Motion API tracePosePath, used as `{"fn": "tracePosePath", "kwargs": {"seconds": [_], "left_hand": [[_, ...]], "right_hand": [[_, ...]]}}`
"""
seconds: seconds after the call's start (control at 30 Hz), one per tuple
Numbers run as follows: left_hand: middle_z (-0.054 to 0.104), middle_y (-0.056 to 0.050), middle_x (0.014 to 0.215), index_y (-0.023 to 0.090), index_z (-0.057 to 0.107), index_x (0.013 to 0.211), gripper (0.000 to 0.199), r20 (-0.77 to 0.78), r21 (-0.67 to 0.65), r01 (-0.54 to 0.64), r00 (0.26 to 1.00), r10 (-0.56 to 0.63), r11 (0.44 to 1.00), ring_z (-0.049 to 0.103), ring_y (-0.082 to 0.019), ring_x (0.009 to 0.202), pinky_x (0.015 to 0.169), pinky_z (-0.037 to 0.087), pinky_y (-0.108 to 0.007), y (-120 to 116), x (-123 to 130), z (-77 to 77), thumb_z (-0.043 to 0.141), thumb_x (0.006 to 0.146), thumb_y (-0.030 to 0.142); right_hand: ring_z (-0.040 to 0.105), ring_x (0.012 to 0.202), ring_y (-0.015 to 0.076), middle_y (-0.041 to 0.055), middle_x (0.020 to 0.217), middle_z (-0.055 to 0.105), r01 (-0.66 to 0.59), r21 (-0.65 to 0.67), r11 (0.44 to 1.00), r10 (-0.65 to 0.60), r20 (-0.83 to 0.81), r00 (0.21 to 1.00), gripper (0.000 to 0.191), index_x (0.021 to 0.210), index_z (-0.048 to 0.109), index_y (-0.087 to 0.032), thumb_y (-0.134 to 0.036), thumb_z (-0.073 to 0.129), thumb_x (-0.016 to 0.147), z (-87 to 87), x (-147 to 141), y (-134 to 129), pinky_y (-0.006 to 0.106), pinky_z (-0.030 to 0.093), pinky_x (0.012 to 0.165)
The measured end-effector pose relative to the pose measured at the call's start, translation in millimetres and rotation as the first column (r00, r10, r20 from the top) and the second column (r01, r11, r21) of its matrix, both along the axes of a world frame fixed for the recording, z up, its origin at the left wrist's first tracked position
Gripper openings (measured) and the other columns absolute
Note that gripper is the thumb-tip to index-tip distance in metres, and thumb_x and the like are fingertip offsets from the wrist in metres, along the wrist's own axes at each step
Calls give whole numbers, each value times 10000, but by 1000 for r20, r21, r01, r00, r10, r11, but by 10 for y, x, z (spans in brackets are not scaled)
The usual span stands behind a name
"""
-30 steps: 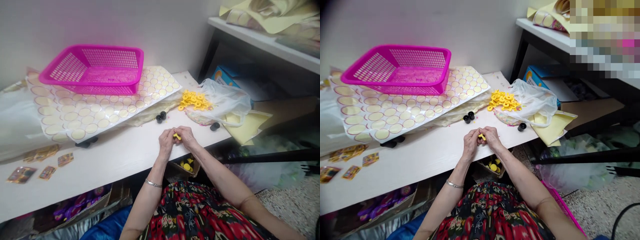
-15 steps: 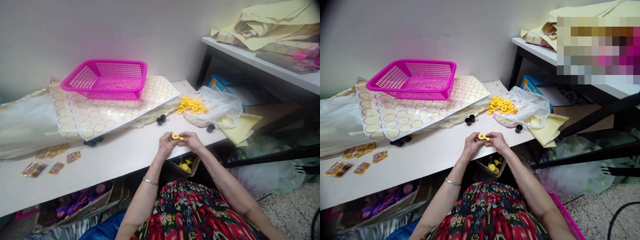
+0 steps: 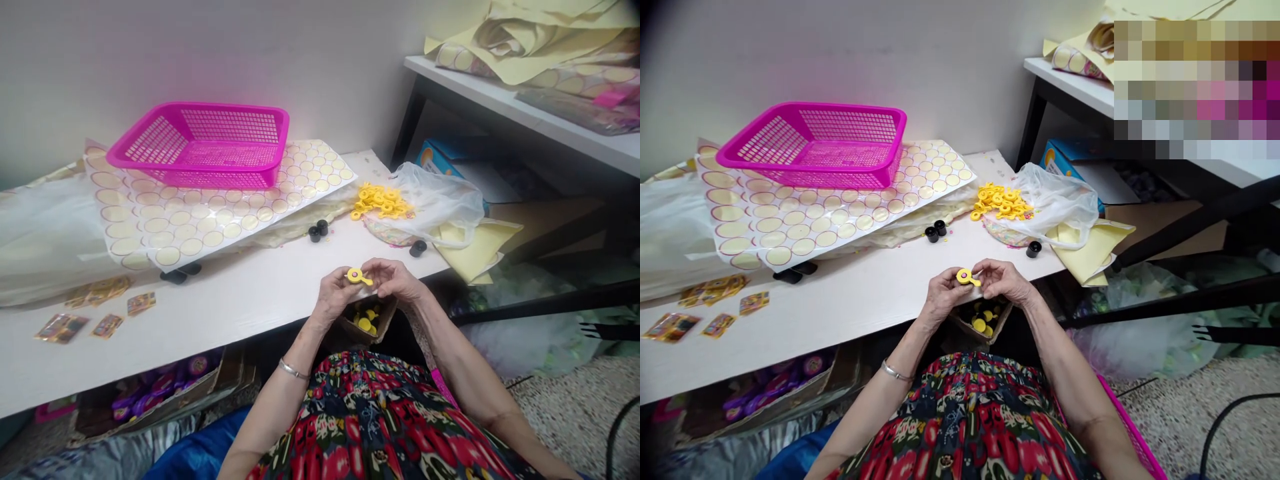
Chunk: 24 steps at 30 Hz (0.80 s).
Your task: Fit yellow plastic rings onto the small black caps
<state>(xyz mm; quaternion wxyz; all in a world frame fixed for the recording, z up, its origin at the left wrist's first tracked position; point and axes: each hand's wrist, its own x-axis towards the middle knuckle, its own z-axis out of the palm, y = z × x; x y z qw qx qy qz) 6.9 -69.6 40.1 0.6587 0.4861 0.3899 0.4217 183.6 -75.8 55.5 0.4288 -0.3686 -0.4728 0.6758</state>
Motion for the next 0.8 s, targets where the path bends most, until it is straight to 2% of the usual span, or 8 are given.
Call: {"fn": "tracePosePath", "kwargs": {"seconds": [0.07,0.17,0.27,0.4,0.47,0.57,0.67,0.8], "left_hand": [[621,-3,795,145,586,905,388,34,-25,-7,999,8,1000,553,-101,676,681,451,-234,27,14,-12,742,578,284],[593,17,730,142,596,889,373,-65,45,-25,998,28,999,500,-73,609,612,419,-202,88,15,-32,740,575,282],[547,32,697,147,607,857,295,-236,218,-1,970,53,976,430,-58,571,559,375,-187,145,-5,-57,710,611,273],[539,12,729,155,616,824,181,-393,445,154,919,38,882,454,-83,632,596,386,-206,182,-33,-94,646,685,268],[560,-5,758,159,619,847,160,-409,504,205,912,23,839,490,-103,682,636,406,-221,188,-33,-111,611,720,255],[605,-32,827,168,626,908,175,-375,559,212,927,17,802,541,-138,777,713,436,-253,192,-20,-142,572,750,221],[628,-49,889,174,627,958,214,-342,593,191,939,31,782,564,-153,828,740,449,-269,194,-15,-179,557,756,191],[638,-52,923,174,620,996,250,-350,613,193,936,44,767,573,-138,784,703,457,-257,198,-26,-211,552,755,176]], "right_hand": [[568,685,129,15,836,631,11,-33,999,-11,3,1000,518,958,612,-185,-189,793,472,-22,-20,-26,272,453,646],[577,710,131,1,801,633,75,-29,997,-74,17,997,447,916,598,-177,-188,778,506,-60,-77,-27,273,450,674],[566,677,122,-12,761,622,77,-25,997,-75,69,995,428,889,590,-169,-217,779,508,-62,-90,22,251,432,628],[493,565,86,-48,640,566,-5,-66,998,22,264,964,443,839,576,-154,-264,791,468,5,-59,165,206,358,519],[460,547,76,-66,605,533,-38,-67,997,61,395,917,468,810,568,-147,-281,798,425,37,-57,262,200,342,510],[465,586,82,-67,641,530,-78,-52,996,93,529,843,541,826,565,-142,-300,806,368,51,-79,399,208,367,541],[481,629,96,-50,693,546,-125,-55,991,133,599,789,595,871,577,-132,-312,809,354,54,-110,478,216,381,560],[474,615,99,-46,670,548,-163,-100,982,189,637,747,538,847,620,-119,-327,793,381,76,-136,487,221,371,556]]}}
